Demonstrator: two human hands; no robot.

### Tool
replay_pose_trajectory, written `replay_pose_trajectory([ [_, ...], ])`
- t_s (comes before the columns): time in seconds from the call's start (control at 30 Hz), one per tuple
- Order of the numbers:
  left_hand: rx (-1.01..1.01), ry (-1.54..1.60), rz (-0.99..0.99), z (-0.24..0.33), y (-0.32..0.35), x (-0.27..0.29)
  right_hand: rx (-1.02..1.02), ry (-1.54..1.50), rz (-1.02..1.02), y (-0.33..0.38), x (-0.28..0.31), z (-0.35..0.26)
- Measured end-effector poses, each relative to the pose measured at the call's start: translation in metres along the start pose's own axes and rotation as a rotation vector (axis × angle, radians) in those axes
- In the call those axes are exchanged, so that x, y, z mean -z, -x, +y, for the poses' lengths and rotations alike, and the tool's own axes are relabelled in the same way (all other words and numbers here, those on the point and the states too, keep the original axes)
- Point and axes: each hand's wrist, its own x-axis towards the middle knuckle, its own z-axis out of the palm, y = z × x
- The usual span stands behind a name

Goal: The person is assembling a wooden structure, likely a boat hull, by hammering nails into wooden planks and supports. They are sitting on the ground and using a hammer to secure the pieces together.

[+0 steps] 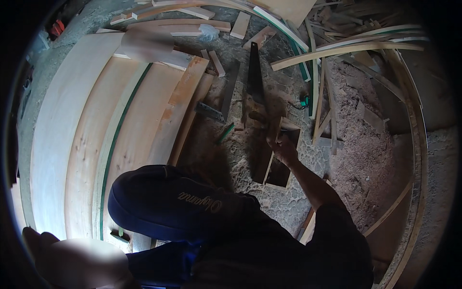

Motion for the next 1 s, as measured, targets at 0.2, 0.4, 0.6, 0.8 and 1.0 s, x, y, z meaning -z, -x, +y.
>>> replay_pose_trajectory([
  [0.2,-0.341,0.216,0.256,-0.044,-0.015,0.024,0.005,0.019,-0.078,0.056,-0.017,-0.004],
  [0.4,-0.336,0.206,0.226,-0.058,-0.019,0.050,0.473,0.413,-0.193,0.137,-0.044,-0.021],
  [0.6,-0.337,0.148,0.255,-0.064,-0.024,0.060,0.842,0.379,-0.048,0.104,-0.045,-0.042],
  [0.8,-0.366,0.038,0.352,-0.052,-0.014,0.074,0.582,-0.142,-0.233,0.023,-0.001,-0.075],
  [1.0,-0.424,-0.046,0.424,-0.045,-0.009,0.084,0.667,0.149,-0.424,0.004,-0.015,-0.092],
])
